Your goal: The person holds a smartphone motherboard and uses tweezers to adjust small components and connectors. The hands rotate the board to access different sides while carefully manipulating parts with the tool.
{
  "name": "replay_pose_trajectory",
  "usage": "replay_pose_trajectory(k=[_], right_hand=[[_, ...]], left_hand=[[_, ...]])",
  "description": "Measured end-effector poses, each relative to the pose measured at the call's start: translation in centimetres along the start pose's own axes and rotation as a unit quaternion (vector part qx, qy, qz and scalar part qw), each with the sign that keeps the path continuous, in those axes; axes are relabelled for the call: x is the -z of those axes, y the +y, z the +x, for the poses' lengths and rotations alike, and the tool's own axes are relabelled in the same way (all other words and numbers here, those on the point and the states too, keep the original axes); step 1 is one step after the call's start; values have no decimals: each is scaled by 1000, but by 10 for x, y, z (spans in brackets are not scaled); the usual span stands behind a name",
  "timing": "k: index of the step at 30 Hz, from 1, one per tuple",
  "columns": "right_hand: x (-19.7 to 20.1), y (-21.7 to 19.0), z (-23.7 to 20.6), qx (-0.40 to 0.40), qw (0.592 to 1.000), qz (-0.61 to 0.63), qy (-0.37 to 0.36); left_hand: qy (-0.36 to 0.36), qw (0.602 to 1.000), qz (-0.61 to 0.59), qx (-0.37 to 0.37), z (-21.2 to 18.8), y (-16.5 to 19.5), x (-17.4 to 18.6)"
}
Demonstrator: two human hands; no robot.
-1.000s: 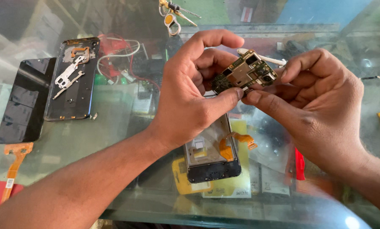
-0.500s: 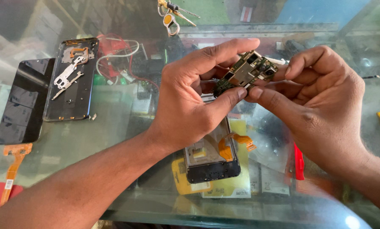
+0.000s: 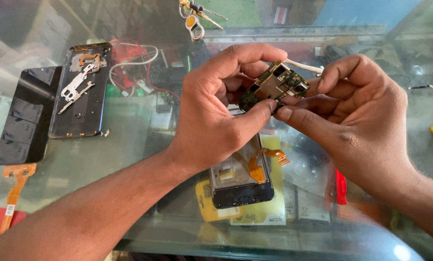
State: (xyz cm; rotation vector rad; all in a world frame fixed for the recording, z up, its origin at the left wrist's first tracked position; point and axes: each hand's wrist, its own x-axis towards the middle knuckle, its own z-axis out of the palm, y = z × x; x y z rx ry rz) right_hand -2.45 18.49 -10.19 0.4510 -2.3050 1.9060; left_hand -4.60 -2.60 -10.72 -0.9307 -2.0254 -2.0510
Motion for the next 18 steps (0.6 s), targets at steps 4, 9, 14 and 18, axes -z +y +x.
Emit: replay_pose_trajectory(k=[4, 9, 14, 18], right_hand=[[0, 1, -1, 1, 1000, -1, 1], [0, 4, -4, 7, 1000, -6, 3], [0, 4, -8, 25, 1000, -2, 1], [-1, 3, -8, 8, 1000, 14, 6]], left_hand=[[-6, 1000, -5, -9, 1, 1, 0], [-15, 1000, -10, -15, -2, 2, 1], [-11, 1000, -12, -5, -5, 5, 0], [2, 1000, -13, 18, -1, 12, -2]])
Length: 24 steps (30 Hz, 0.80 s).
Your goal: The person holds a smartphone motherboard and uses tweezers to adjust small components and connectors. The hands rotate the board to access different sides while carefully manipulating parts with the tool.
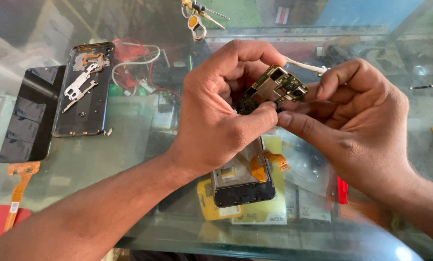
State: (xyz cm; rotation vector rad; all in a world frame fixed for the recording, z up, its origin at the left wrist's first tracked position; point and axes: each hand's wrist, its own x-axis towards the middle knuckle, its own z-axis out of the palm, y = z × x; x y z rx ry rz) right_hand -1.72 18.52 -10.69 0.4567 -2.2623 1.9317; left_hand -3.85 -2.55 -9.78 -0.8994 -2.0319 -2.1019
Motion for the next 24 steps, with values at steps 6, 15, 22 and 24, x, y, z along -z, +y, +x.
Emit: replay_pose_trajectory(k=[6, 15, 22, 24], right_hand=[[3, -1, 6, -22, 1000, -2, 11], [1, -1, 9, -35, 999, 38, -1], [2, -2, 9, -32, 999, 37, -5], [2, -3, 9, -39, 999, 33, -2]], left_hand=[[1, 999, -28, 38, 8, 0, -1], [-19, 999, -44, -13, 0, -19, 7], [9, 999, 46, 7, 2, -16, 4], [12, 996, 85, 7, 3, -11, 4]])
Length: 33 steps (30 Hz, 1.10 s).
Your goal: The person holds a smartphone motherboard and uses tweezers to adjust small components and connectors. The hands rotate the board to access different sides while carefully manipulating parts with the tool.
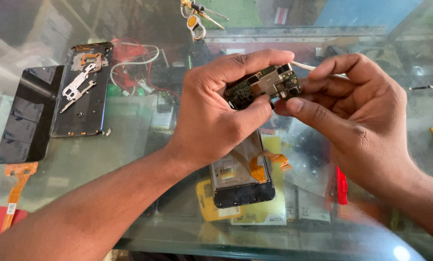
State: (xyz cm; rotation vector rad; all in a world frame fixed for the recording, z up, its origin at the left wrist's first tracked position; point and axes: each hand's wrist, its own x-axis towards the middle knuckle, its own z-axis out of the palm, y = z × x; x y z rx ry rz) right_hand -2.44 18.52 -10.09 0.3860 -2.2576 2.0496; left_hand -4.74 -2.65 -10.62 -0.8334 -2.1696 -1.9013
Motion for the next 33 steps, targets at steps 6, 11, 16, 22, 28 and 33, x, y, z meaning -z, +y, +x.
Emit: replay_pose_trajectory(k=[6, 11, 16, 22, 28, 33], right_hand=[[-1, -4, 4, -8, 1000, -9, 10], [2, -3, 8, -9, 999, -29, 13], [3, 0, 10, 17, 999, -41, -3], [4, -3, 10, 30, 995, -92, -17], [5, -2, 8, 26, 998, -62, -21], [9, 5, 7, 39, 999, -28, 4]], left_hand=[[5, 999, -47, 8, 4, 10, 3], [11, 998, -52, 17, 5, 5, 3], [19, 997, -72, 6, 5, -8, 4], [20, 998, -55, 11, 3, -13, 6], [20, 999, -24, -5, 3, -6, 6], [-6, 996, 66, -67, 1, 4, -1]])
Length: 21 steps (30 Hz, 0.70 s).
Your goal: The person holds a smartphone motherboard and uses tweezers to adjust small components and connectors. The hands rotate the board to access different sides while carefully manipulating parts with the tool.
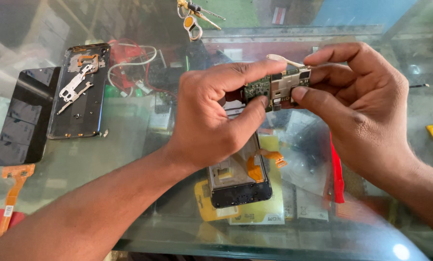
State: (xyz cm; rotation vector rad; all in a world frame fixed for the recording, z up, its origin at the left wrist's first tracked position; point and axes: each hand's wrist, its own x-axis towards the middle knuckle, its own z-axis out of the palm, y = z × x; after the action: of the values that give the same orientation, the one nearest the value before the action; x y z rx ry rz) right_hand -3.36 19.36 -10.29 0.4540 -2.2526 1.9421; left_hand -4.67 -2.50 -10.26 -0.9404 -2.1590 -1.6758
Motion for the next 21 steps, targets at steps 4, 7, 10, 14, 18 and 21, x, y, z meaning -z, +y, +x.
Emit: replay_pose_trajectory(k=[4, 7, 10, 14, 18, 21], right_hand=[[1, -2, 2, 13, 999, -49, 3], [1, -10, 2, -2, 996, -84, 19], [0, -16, 4, -7, 994, -106, 29], [-1, -13, 7, 10, 995, -98, 0], [-1, -9, 7, 2, 994, -105, 3], [-1, -8, 6, 9, 996, -87, 2]], left_hand=[[-8, 998, 43, -46, 1, 3, 0], [-6, 996, 28, -86, 0, 4, 1], [-4, 1000, 6, -2, -1, 5, 0], [-1, 1000, -19, -1, 0, 1, -3], [-3, 999, -39, 10, 0, -4, -2], [-6, 995, -84, 48, -2, -6, -1]])
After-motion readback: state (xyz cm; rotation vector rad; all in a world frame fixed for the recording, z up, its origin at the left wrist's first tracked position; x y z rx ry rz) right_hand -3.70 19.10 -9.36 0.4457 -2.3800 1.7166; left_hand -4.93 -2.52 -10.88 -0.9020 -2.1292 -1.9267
